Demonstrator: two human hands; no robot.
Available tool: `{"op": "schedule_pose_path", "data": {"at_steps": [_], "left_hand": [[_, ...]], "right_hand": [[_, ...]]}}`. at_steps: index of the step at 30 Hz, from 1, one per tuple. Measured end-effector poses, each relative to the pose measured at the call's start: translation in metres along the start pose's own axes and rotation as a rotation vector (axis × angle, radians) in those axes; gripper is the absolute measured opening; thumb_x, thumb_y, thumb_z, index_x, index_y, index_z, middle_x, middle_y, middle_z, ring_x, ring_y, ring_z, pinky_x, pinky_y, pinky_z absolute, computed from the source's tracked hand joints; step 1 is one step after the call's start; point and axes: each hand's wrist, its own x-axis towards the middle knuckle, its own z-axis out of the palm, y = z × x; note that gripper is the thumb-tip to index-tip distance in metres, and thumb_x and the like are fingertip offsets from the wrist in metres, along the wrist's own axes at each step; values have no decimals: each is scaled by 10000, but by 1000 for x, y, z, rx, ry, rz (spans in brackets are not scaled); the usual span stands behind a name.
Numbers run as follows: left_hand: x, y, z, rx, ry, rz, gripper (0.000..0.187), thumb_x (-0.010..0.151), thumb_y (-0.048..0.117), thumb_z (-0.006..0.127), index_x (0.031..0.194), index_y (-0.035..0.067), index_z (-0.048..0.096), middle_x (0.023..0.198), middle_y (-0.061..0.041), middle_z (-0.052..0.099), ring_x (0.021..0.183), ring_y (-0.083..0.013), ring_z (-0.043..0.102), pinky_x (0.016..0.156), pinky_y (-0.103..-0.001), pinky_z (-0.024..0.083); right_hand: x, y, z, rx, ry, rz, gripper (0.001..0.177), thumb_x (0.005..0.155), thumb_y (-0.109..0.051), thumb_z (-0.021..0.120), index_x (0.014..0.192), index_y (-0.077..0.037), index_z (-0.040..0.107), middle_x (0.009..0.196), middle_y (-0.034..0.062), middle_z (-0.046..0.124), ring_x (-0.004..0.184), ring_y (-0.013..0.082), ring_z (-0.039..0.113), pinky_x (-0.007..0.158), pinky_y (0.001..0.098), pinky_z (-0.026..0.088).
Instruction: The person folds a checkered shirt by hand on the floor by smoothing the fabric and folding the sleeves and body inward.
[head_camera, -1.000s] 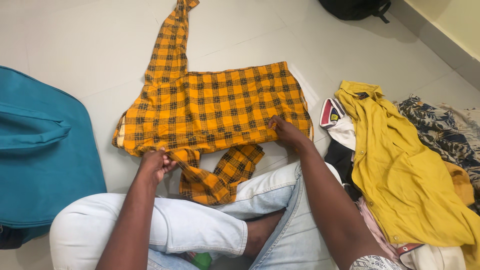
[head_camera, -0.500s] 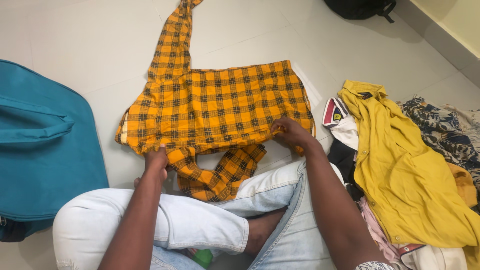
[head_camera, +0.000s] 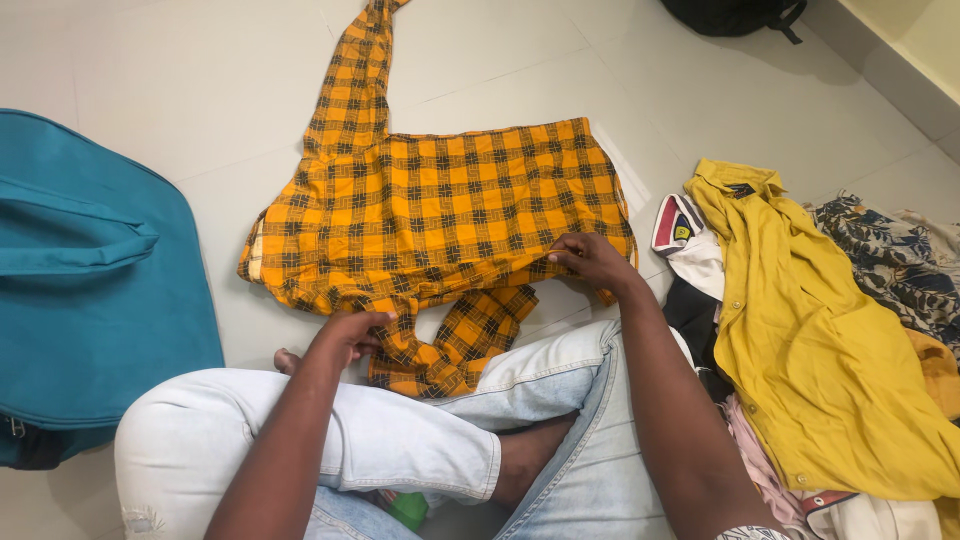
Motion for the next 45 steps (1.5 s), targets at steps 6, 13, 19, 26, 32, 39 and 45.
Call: {"op": "schedule_pose_path", "data": {"at_steps": [6,13,19,26,32,39,45], "left_hand": [[38,-26,-10,-521,138,164,141,862,194,688,975,115,658,833,-39,690,729,-157,604,645,-307,430],[-54,-16,-11,-50,839,430,245,938,229,664,1042,90,492,859,-142,704,809,-347,655,930,-599,365],[-81,-12,6,961,349,201,273,931,243,602,1169,144,690,1163,-136,753,1128,-316,714,1167,-667,254],[-84,10,-6,1033,236,87,404,947,430,606,1225,175,748,1305,-76,707,1239,-291,660,1060,-533,463],[-9,26,-94,1069,299,123,508,958,535,652,1282,147,711,1331,-118,698,1224,-314,677,1025,-489,528],[121,13,-185,630,572,143,624,870,483,766,1311,54,663,1300,-231,692,1191,-411,665,965,-516,551],[181,46,-175,323,662,248,749,832,598,685,1301,21,596,1307,-213,633,1244,-407,569,994,-600,425]], "right_hand": [[8,21,1,-172,121,-89,115,808,-37,734,920,-61,720,992,71,707,927,208,677,825,334,539],[4,6,-3,-232,250,-250,180,778,72,653,894,-63,682,947,90,691,922,261,685,811,361,538],[-26,-3,6,-351,-357,319,243,838,-25,633,809,-166,829,879,27,794,872,201,713,811,344,552],[-10,9,3,-375,-488,183,262,765,-45,715,957,-194,812,944,-13,808,924,153,724,861,308,547],[10,38,-1,-146,-260,96,257,913,-334,692,999,-122,810,878,86,839,853,180,766,842,325,567],[51,58,-2,-310,228,157,306,913,-312,719,1091,-67,754,1017,142,769,910,293,733,809,411,557],[82,76,-1,-386,408,-29,356,902,-300,744,1150,-47,709,1186,199,678,1080,374,650,931,455,521]]}}
